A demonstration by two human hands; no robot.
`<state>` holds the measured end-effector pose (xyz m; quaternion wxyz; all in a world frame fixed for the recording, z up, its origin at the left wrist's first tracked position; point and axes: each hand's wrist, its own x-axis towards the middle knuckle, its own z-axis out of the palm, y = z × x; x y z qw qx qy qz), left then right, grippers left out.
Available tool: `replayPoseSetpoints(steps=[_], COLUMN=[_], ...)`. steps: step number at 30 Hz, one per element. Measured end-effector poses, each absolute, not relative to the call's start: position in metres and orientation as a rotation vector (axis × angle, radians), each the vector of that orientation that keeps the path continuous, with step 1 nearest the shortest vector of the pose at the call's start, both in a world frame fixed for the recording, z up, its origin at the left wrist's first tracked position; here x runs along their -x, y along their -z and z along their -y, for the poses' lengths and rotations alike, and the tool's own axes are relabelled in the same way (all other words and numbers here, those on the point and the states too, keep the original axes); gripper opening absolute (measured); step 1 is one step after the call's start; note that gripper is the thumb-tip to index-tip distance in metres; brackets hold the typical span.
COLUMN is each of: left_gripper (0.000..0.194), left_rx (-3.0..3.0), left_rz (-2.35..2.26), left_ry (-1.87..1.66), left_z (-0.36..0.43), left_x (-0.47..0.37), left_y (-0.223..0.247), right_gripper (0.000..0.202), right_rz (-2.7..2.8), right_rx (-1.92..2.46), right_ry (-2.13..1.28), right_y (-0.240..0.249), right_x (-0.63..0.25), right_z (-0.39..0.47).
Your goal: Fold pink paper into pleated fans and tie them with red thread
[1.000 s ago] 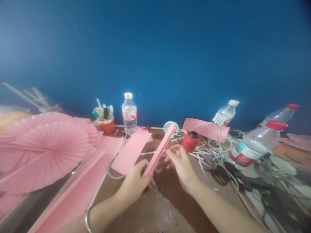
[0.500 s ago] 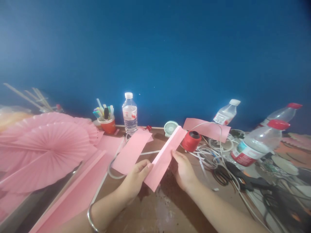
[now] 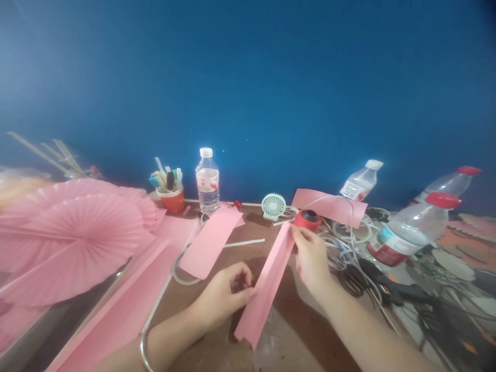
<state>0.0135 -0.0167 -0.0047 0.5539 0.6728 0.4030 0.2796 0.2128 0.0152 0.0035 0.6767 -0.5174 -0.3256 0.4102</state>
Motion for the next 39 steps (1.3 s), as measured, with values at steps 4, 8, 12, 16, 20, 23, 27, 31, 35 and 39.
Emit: replayPoseSetpoints(steps=[4, 8, 12, 16, 20, 23, 27, 31, 35, 39], left_gripper=[0.014, 0.014, 0.02, 0.018, 0.012, 0.034, 0.05, 0.04, 0.014, 0.017], left_rx=[-1.595, -1.503, -1.326, -1.516, -1.789, -1.785, -1.58, -1.348, -1.315, -1.099], left_rz=[-1.035, -1.149, -1.104, -1.186, -1.181, -1.14, -1.049, -0.842, -0.823, -0.968], left_ry=[-0.717, -0.893, -0.996, -1.059, -0.984, -0.944, -0.941, -0.954, -0.998, -1.039], left_z=[0.016, 0.011, 0.008, 0.01, 0.017, 0.023, 0.024, 0.018, 0.012, 0.009], left_x=[-0.014, -0.014, -0.014, -0.014, -0.013, -0.015, -0.017, -0.018, -0.015, -0.011], left_y=[0.005, 0.007, 0.007, 0.003, -0.003, -0.004, 0.001, 0.004, 0.003, 0.008], right_gripper=[0.019, 0.022, 0.019, 0.021, 0.025, 0.028, 0.034, 0.033, 0.03, 0.023], right_rz=[0.992, 1.1, 1.063, 0.981, 0.95, 0.951, 0.965, 0.955, 0.971, 0.968], right_rx=[1.14, 1.148, 1.257, 1.275, 1.25, 1.203, 1.09, 0.994, 0.999, 1.067], right_ry=[-1.11, -1.466, -1.565, -1.586, -1.521, -1.478, -1.469, -1.432, -1.384, -1.282], right_y=[0.001, 0.0, -0.002, -0.002, 0.0, -0.001, -0.002, -0.002, 0.002, 0.008], right_x=[-0.182, -0.169, -0.17, -0.17, -0.169, -0.169, -0.169, -0.173, -0.18, -0.189], right_z=[0.006, 0.017, 0.017, 0.016, 0.016, 0.017, 0.017, 0.013, 0.006, -0.002])
